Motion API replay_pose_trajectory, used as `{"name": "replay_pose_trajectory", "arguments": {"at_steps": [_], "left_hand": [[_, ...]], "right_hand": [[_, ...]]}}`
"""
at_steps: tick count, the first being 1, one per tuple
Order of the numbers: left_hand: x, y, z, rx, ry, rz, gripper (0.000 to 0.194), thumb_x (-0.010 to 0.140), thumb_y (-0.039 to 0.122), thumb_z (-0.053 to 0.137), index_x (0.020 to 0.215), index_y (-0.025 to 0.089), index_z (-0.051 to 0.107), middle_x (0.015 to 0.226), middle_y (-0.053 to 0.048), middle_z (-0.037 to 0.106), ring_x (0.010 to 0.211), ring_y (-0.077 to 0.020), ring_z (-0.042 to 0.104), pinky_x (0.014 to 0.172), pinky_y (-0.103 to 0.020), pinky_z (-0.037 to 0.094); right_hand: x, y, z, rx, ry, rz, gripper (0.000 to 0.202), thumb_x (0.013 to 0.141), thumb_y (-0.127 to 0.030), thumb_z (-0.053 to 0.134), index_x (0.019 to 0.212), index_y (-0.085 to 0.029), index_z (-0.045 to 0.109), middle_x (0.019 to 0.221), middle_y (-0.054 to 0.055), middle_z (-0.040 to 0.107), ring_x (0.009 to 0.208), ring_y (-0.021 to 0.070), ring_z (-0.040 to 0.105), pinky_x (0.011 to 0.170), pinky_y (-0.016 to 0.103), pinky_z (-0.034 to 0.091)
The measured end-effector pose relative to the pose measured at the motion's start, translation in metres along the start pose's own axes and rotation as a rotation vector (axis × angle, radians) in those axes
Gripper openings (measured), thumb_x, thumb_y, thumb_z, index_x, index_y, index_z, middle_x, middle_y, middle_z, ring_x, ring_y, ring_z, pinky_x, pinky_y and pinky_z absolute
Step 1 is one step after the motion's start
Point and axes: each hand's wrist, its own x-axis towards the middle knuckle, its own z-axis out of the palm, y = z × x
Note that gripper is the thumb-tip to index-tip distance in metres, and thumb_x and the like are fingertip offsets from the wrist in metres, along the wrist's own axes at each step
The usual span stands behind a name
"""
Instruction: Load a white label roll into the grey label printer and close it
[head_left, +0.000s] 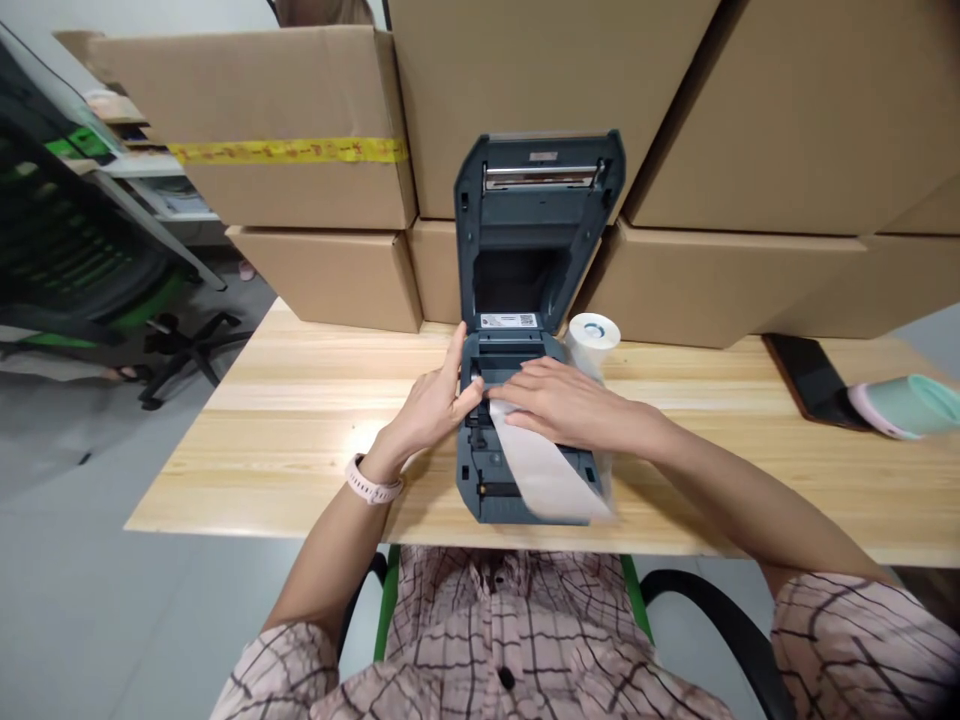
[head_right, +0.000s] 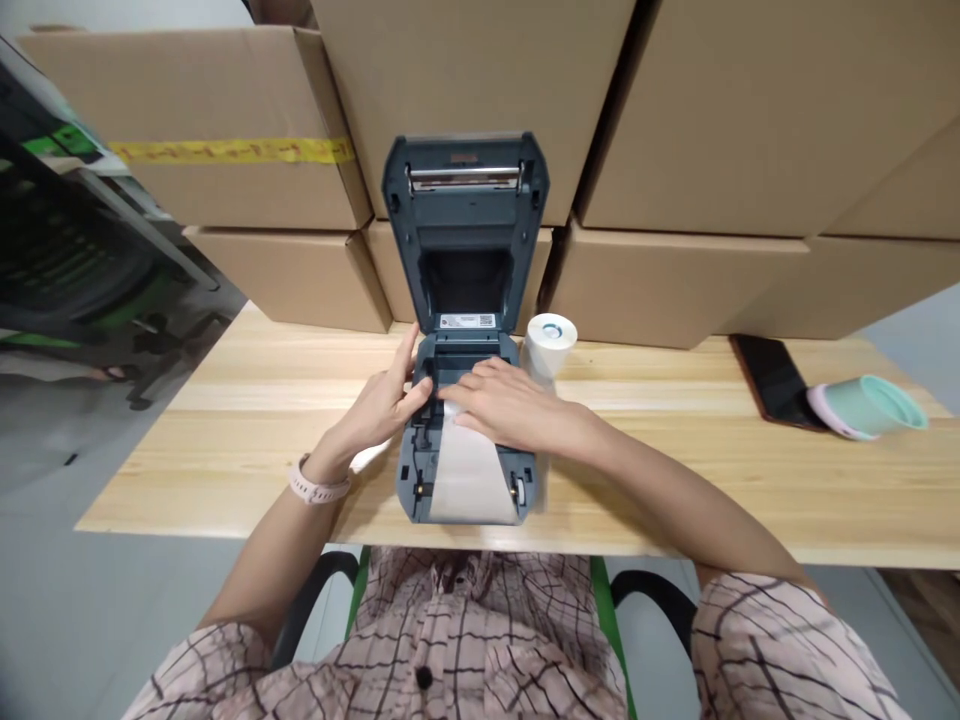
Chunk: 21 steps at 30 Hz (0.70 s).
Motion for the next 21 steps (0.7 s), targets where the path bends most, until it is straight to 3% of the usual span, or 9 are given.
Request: {"name": "replay_pose_trajectory", "arguments": {"at_steps": [6,11,13,17,19,21], "left_hand": [[-0.001,-0.001,0.001,-0.006,0.024,0.009,0.084,0.102,0.048,0.041,0.168,0.014,0.005,0.114,-0.013,0.076,0.062,-0.0188,0.061,0.068,-0.033,0.046],[-0.002,0.001,0.001,-0.065,0.050,-0.015,0.085,0.100,0.052,0.049,0.169,0.021,0.011,0.120,-0.012,0.076,0.066,-0.0207,0.068,0.071,-0.034,0.050],[-0.002,0.003,0.001,-0.085,0.046,-0.063,0.087,0.098,0.055,0.053,0.168,0.021,0.014,0.125,-0.013,0.075,0.075,-0.0244,0.073,0.075,-0.036,0.052],[-0.001,0.003,0.000,-0.178,0.045,-0.081,0.091,0.096,0.060,0.058,0.168,0.022,0.018,0.144,-0.016,0.066,0.112,-0.0317,0.074,0.090,-0.041,0.056],[-0.005,0.006,0.001,-0.163,0.127,-0.046,0.086,0.098,0.058,0.058,0.166,0.021,0.023,0.152,-0.018,0.059,0.125,-0.0333,0.068,0.098,-0.046,0.055],[-0.015,0.015,0.003,-0.092,0.282,0.056,0.073,0.100,0.052,0.057,0.161,0.019,0.035,0.155,-0.019,0.056,0.137,-0.0332,0.060,0.107,-0.050,0.052]], "right_hand": [[-0.059,-0.035,0.006,0.113,0.189,0.004,0.044,0.108,-0.047,0.045,0.140,-0.024,0.064,0.145,0.009,0.067,0.133,0.0277,0.061,0.112,0.052,0.048],[-0.093,-0.070,0.033,0.064,0.181,-0.010,0.093,0.087,-0.080,0.055,0.160,-0.024,0.040,0.166,0.013,0.043,0.154,0.0307,0.042,0.123,0.054,0.041],[-0.095,-0.078,0.044,0.040,0.199,-0.007,0.101,0.084,-0.083,0.055,0.162,-0.022,0.038,0.168,0.014,0.038,0.157,0.0311,0.037,0.125,0.054,0.039],[-0.093,-0.083,0.056,0.019,0.257,-0.012,0.094,0.088,-0.078,0.057,0.160,-0.021,0.039,0.168,0.013,0.039,0.158,0.0299,0.034,0.127,0.054,0.037],[-0.094,-0.084,0.056,0.028,0.277,-0.008,0.090,0.090,-0.073,0.059,0.160,-0.022,0.038,0.167,0.013,0.040,0.158,0.0297,0.035,0.126,0.054,0.038],[-0.098,-0.084,0.051,0.078,0.273,-0.017,0.092,0.089,-0.073,0.061,0.162,-0.023,0.035,0.167,0.013,0.041,0.157,0.0297,0.037,0.125,0.055,0.040]]}}
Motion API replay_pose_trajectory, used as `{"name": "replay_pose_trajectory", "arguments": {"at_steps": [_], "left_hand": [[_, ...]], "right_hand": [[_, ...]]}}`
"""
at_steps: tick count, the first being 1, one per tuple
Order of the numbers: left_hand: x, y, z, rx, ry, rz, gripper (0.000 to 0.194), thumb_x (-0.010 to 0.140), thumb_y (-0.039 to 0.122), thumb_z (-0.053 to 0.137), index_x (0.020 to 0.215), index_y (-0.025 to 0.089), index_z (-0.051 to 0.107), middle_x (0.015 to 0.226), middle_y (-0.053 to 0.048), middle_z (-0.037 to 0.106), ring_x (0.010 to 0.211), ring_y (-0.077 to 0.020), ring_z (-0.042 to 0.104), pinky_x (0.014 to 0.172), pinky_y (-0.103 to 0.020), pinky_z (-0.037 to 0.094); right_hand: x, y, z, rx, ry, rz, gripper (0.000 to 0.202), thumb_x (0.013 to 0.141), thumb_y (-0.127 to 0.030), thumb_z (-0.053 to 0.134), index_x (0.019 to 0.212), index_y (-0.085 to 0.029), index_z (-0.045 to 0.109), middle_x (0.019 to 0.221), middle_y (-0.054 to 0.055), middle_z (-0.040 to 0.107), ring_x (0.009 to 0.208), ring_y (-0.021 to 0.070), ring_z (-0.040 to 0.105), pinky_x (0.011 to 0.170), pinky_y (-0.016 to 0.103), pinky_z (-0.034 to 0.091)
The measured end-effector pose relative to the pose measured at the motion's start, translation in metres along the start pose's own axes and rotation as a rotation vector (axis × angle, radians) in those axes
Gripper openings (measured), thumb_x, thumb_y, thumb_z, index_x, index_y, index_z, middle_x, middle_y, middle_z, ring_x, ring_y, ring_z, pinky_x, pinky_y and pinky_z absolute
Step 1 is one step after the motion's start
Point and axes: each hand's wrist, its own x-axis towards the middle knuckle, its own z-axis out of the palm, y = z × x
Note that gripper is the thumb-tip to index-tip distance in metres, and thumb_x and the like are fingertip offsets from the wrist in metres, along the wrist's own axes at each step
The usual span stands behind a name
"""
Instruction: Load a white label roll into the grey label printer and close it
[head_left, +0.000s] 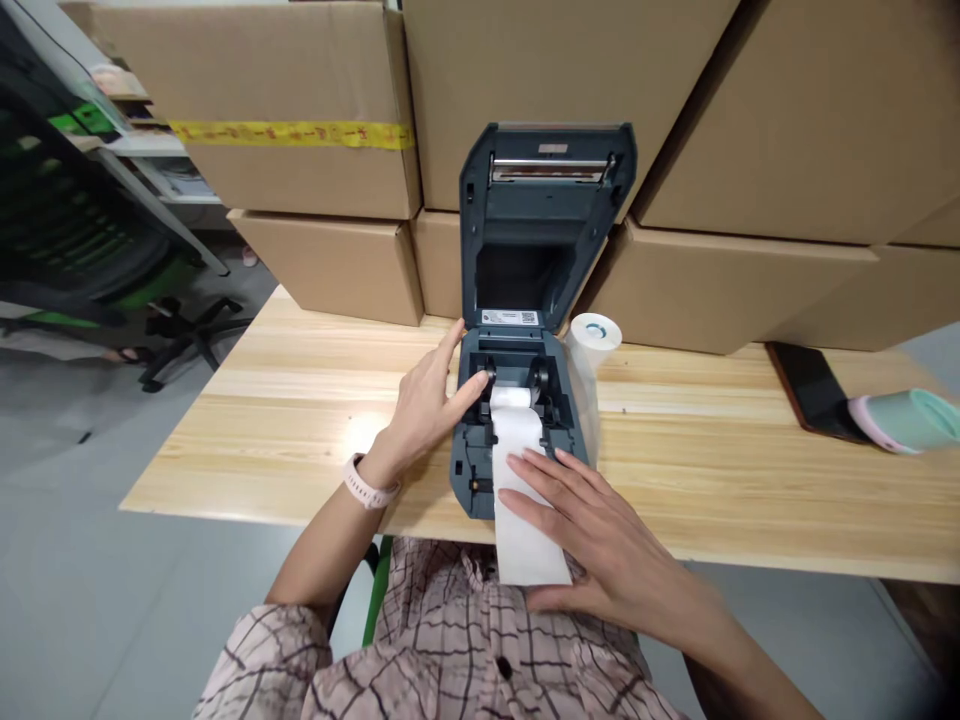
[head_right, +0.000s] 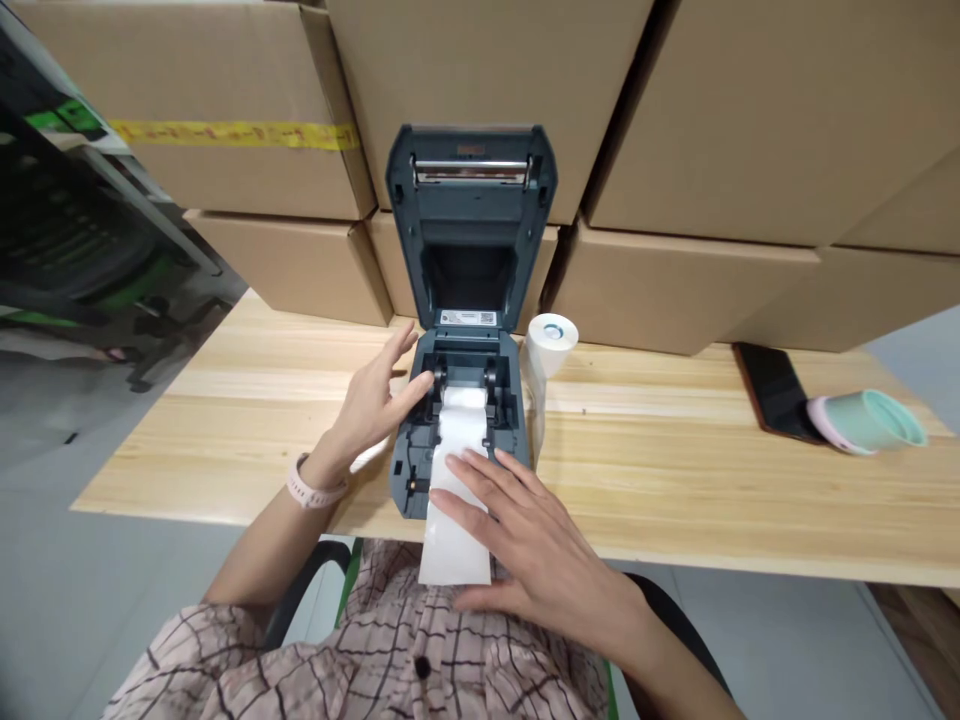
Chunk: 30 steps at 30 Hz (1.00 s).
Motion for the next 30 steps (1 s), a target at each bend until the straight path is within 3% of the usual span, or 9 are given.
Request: {"name": "replay_pose_trajectory", "arguments": {"at_steps": [2,6,8,12,15,18,22,26,30], "left_hand": [[-0.018,0.015,0.002,0.050,0.090,0.178,0.060,0.102,0.044,0.055,0.155,0.019,0.045,0.155,-0.017,0.056,0.146,-0.0309,0.052,0.118,-0.054,0.044],[-0.064,0.039,0.012,0.092,-0.166,0.447,0.059,0.103,0.043,0.054,0.157,0.023,0.042,0.153,-0.012,0.060,0.150,-0.0275,0.048,0.129,-0.057,0.029],[-0.084,0.044,0.016,0.127,-0.185,0.491,0.058,0.102,0.042,0.055,0.155,0.021,0.045,0.152,-0.012,0.061,0.149,-0.0285,0.050,0.129,-0.058,0.026],[-0.107,0.046,0.020,0.092,-0.162,0.471,0.057,0.101,0.040,0.053,0.154,0.021,0.046,0.151,-0.013,0.062,0.149,-0.0276,0.050,0.129,-0.057,0.024],[-0.117,0.049,0.019,0.083,-0.146,0.467,0.053,0.101,0.039,0.054,0.150,0.020,0.051,0.150,-0.013,0.063,0.149,-0.0270,0.050,0.128,-0.054,0.024],[-0.124,0.051,0.021,0.090,-0.118,0.481,0.050,0.101,0.043,0.055,0.144,0.019,0.056,0.146,-0.013,0.066,0.149,-0.0265,0.050,0.129,-0.051,0.021],[-0.131,0.047,0.028,0.149,-0.072,0.517,0.045,0.099,0.036,0.063,0.141,0.019,0.058,0.141,-0.011,0.070,0.149,-0.0255,0.049,0.131,-0.052,0.019],[-0.137,0.042,0.037,0.133,0.053,0.554,0.045,0.096,0.009,0.059,0.139,0.022,0.060,0.141,-0.007,0.070,0.149,-0.0230,0.049,0.127,-0.053,0.035],[-0.156,0.036,0.045,0.284,0.262,0.535,0.067,0.086,0.008,0.074,0.145,0.035,0.058,0.173,0.003,0.029,0.163,-0.0276,0.018,0.131,-0.057,0.029]], "right_hand": [[-0.003,0.004,-0.011,0.095,0.006,-0.006,0.096,0.086,-0.076,0.061,0.164,-0.028,0.031,0.165,0.011,0.045,0.154,0.0294,0.042,0.124,0.054,0.042],[0.002,0.030,-0.048,0.222,0.200,0.087,0.080,0.092,-0.065,0.063,0.162,-0.040,0.033,0.164,0.004,0.047,0.150,0.0273,0.049,0.124,0.053,0.043],[0.017,0.052,-0.070,0.210,0.386,0.137,0.067,0.097,-0.052,0.065,0.158,-0.042,0.041,0.165,0.001,0.046,0.151,0.0265,0.047,0.126,0.052,0.040],[0.072,0.092,-0.111,0.126,0.679,0.177,0.053,0.103,-0.046,0.055,0.154,-0.034,0.047,0.162,0.002,0.049,0.149,0.0227,0.048,0.122,0.044,0.045],[0.126,0.112,-0.135,0.153,0.649,0.320,0.056,0.107,-0.052,0.040,0.159,-0.029,0.033,0.170,-0.005,0.034,0.157,0.0120,0.034,0.129,0.036,0.034],[0.169,0.126,-0.148,0.315,0.607,0.366,0.058,0.103,-0.070,0.033,0.149,-0.037,0.044,0.161,-0.012,0.047,0.149,0.0115,0.045,0.128,0.034,0.036],[0.180,0.123,-0.146,0.454,0.618,0.329,0.088,0.094,-0.087,0.017,0.127,-0.021,0.065,0.126,-0.001,0.074,0.121,0.0188,0.068,0.114,0.040,0.050],[0.140,0.086,-0.119,0.292,0.793,0.090,0.061,0.110,-0.059,0.027,0.117,-0.017,0.071,0.120,0.002,0.076,0.120,0.0172,0.068,0.112,0.035,0.050],[0.081,0.047,-0.068,0.047,0.807,-0.097,0.038,0.110,-0.040,0.037,0.133,-0.035,0.066,0.135,-0.001,0.071,0.127,0.0203,0.065,0.112,0.046,0.051]]}}
